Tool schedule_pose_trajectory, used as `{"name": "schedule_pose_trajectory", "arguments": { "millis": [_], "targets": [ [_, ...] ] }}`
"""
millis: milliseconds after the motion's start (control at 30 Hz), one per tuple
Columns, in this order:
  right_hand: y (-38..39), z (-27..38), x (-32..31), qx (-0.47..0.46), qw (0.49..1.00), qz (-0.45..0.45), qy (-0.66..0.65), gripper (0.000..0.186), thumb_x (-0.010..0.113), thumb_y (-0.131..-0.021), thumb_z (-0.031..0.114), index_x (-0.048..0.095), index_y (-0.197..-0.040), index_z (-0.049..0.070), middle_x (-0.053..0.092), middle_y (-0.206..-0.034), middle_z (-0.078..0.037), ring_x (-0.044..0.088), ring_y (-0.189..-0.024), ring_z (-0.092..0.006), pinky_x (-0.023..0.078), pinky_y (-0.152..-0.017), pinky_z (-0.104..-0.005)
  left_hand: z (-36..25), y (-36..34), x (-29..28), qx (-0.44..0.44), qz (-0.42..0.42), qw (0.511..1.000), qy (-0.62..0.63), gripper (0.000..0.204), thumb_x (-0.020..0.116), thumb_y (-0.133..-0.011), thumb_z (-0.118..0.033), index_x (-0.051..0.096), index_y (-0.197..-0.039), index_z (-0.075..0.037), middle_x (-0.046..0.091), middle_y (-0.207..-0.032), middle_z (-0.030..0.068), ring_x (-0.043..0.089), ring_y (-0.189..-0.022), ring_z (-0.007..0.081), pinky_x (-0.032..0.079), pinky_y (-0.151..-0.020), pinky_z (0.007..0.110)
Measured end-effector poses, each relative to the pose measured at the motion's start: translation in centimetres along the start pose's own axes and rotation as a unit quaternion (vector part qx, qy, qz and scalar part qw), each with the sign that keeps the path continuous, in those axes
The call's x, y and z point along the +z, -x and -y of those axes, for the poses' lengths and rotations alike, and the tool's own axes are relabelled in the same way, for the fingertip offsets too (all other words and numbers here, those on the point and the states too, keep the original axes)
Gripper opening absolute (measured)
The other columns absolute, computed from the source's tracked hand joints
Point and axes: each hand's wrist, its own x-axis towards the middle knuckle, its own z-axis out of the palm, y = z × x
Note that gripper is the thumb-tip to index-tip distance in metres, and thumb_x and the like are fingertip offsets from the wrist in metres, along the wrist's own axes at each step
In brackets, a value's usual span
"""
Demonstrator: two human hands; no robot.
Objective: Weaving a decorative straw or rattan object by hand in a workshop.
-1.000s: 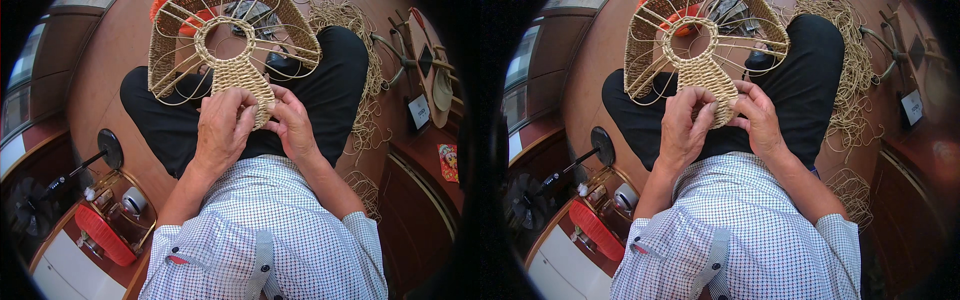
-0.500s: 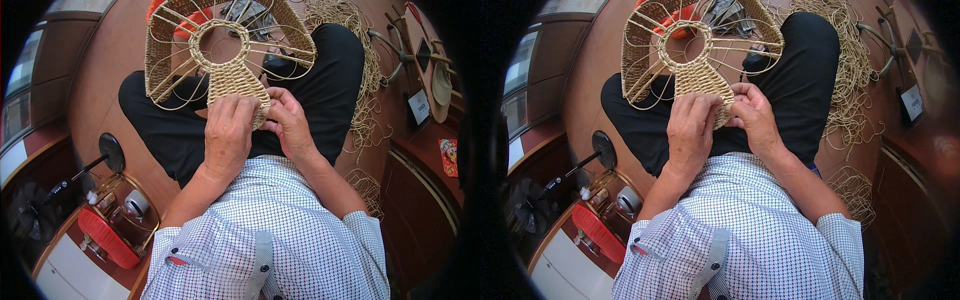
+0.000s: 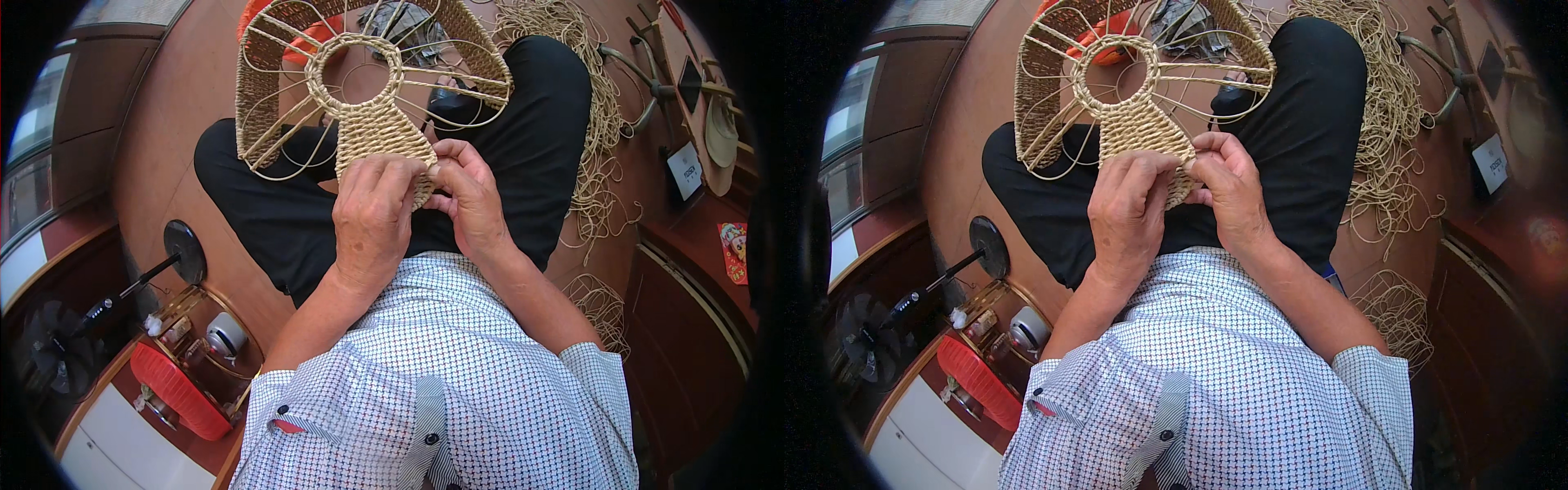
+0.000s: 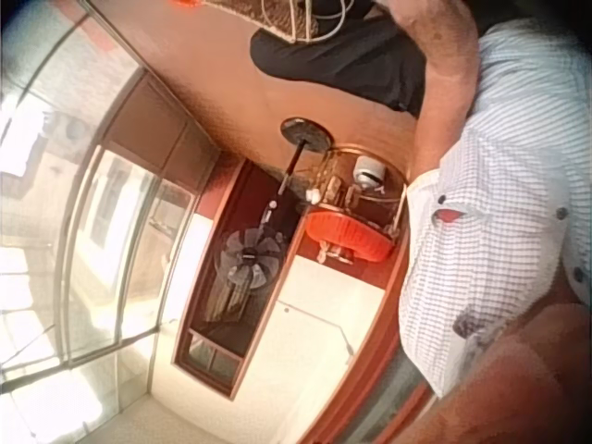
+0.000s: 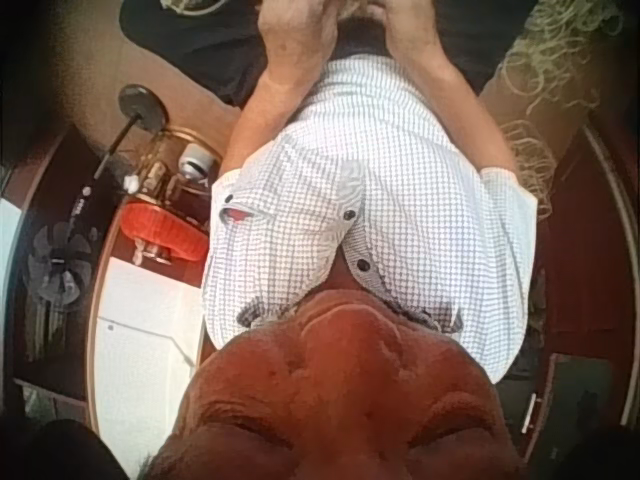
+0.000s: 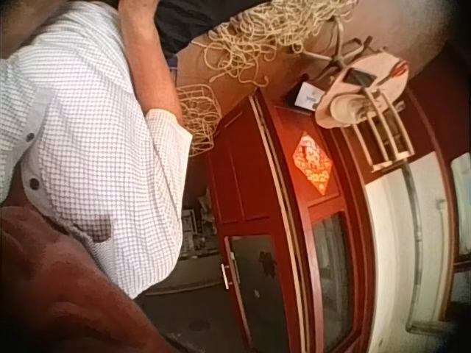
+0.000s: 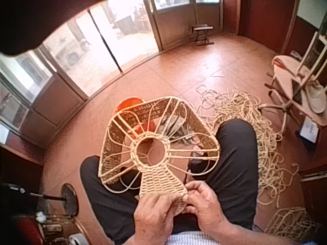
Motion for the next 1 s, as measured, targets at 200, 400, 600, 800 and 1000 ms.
{"name": "schedule_pose_trajectory", "arguments": {
  "millis": [200,400,600,800,1000],
  "targets": [
    [-0.1,-0.1,-0.4,0.008,1.0,0.011,0.006,0.034,0.065,-0.094,0.008,0.053,-0.126,0.006,0.067,-0.107,-0.002,0.065,-0.089,-0.0084,0.057,-0.075,-0.0264,0.1,0.1,-0.1,-0.001,0.015,1.0,-0.024,0.024,0.076,-0.085,0.005,0.073,-0.106,-0.006,0.067,-0.097,0.0087,0.066,-0.094,0.0303,0.053,-0.08,0.04],
    [-0.1,-0.1,-0.9,0.02,0.999,0.038,-0.018,0.031,0.064,-0.096,0.007,0.054,-0.125,0.003,0.07,-0.11,-0.005,0.068,-0.093,-0.01,0.06,-0.079,-0.0274,0.4,0.6,-0.2,0.036,0.015,0.998,-0.058,0.031,0.077,-0.082,0.005,0.074,-0.11,-0.008,0.066,-0.101,0.0088,0.064,-0.097,0.0302,0.053,-0.082,0.041],
    [0.2,0.0,-1.3,0.023,0.998,0.06,-0.019,0.032,0.061,-0.098,0.011,0.055,-0.128,0.002,0.071,-0.113,-0.007,0.07,-0.096,-0.0124,0.06,-0.085,-0.0299,0.1,1.4,-1.0,0.06,0.029,0.994,-0.09,0.041,0.078,-0.078,0.004,0.075,-0.117,-0.009,0.065,-0.104,0.0081,0.063,-0.099,0.0292,0.052,-0.087,0.04],
    [0.2,-0.1,-2.0,0.042,0.993,0.094,-0.057,0.033,0.054,-0.101,0.016,0.055,-0.131,0.001,0.071,-0.115,-0.008,0.072,-0.101,-0.0167,0.058,-0.096,-0.0363,0.0,1.5,-1.3,0.066,0.04,0.991,-0.107,0.041,0.08,-0.077,0.001,0.075,-0.117,-0.009,0.066,-0.103,0.0071,0.062,-0.1,0.0282,0.049,-0.091,0.041],
    [0.3,-0.4,-2.2,0.044,0.991,0.111,-0.066,0.03,0.054,-0.103,0.014,0.057,-0.13,0.001,0.071,-0.122,-0.01,0.072,-0.109,-0.0169,0.057,-0.1,-0.0366,0.4,1.6,-1.3,0.062,0.037,0.993,-0.089,0.04,0.081,-0.077,0.001,0.076,-0.115,-0.01,0.067,-0.104,0.0065,0.063,-0.101,0.0278,0.048,-0.093,0.041]
  ]
}}
